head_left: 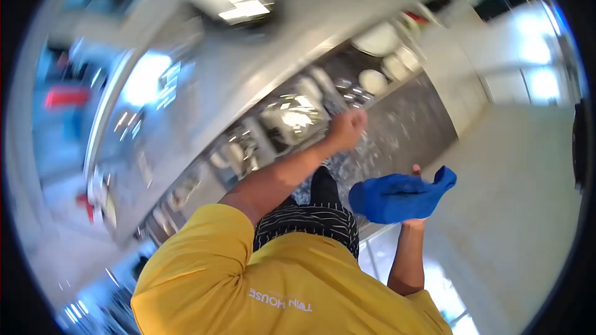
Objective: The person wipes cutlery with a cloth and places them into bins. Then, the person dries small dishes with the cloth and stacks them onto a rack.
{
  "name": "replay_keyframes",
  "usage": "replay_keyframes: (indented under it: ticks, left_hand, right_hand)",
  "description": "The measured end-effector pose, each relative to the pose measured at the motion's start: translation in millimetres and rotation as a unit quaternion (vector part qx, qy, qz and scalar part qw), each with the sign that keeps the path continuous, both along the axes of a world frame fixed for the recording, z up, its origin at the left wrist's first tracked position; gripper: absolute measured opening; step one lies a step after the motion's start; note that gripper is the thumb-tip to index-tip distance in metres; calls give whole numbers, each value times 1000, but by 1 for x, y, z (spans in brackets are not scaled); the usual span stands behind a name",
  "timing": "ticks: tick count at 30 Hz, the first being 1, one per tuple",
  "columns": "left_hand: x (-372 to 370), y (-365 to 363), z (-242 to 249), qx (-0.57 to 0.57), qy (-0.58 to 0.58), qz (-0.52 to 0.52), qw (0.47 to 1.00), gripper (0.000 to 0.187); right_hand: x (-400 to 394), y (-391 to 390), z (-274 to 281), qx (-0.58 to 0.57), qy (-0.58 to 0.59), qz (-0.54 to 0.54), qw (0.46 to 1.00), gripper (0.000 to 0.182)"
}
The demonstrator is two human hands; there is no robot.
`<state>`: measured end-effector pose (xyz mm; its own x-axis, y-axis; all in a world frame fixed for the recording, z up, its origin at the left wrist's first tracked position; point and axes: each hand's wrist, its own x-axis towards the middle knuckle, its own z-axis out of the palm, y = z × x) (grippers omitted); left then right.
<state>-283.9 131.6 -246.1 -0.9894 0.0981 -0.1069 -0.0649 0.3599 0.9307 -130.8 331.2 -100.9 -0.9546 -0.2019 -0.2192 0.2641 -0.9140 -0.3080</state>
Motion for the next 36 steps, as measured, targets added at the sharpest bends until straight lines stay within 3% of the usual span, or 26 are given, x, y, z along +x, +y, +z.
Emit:
replay_keyframes:
  ticks: [3,4,5,6,7,8,10,12,14,16,18,19,21,22,24,27,33,34,36]
  left_hand:
    - [111,-131,46,-10,-64,-89,994,17]
    - [148,-173,36,-70,-34,-89,993,14]
    - [187,-213,28,-130,-9,-92,987,11]
    - [209,-254,67,-71,-92,-71,991,10]
    - [240,-296,56,-54,-40,-35,997,10]
    - [273,-332,39,-35,11,-5,999,10]
    - [321,-409,50,-106,7,59,993,12]
    - [365,-476,85,-124,13,211,969,10]
    - [413,-536,73,-189,3,367,911,7]
    - [459,-595,62,-149,64,506,847,8]
    - [496,-661,23,-339,-22,578,742,21]
    - [502,-679,28,-330,-22,583,742,21]
    - [511,-711,51,-287,-163,599,729,45]
    - [514,-723,43,-279,-162,597,734,45]
    - [512,-741,25,-282,-299,602,684,63]
    - [504,-744,42,-240,-373,560,699,78]
    - [508,-745,50,-316,-350,522,711,75]
    - [512,-752,34,-317,-347,521,713,75]
    - [520,-768,-2,-289,-265,460,797,71]
  right_hand:
    - [-10,-89,-18,160,-80,-8,984,51]
    - [-16,-116,-17,153,-71,52,984,51]
    - [-25,-139,-18,195,85,140,967,53]
    - [-31,-154,-19,199,168,204,944,54]
    - [-38,-168,-19,201,255,259,910,56]
    - [-40,-169,-20,203,220,285,911,58]
    - [-37,-209,-4,214,188,334,899,61]
    - [-28,-286,33,-22,40,431,901,64]
    - [3,-342,23,-5,77,463,883,66]
    - [42,-384,20,-5,22,532,846,72]
    - [69,-418,18,35,17,561,827,72]
    - [81,-432,19,67,7,579,812,72]
    - [108,-464,47,63,-13,586,807,71]
    - [121,-474,58,51,-36,590,805,71]
    - [136,-482,64,56,-44,583,809,70]
    - [152,-489,76,52,-53,577,813,69]
    - [167,-506,90,48,-14,564,824,70]
    - [169,-509,93,40,-3,569,821,70]
    - [170,-510,91,45,1,558,828,71]
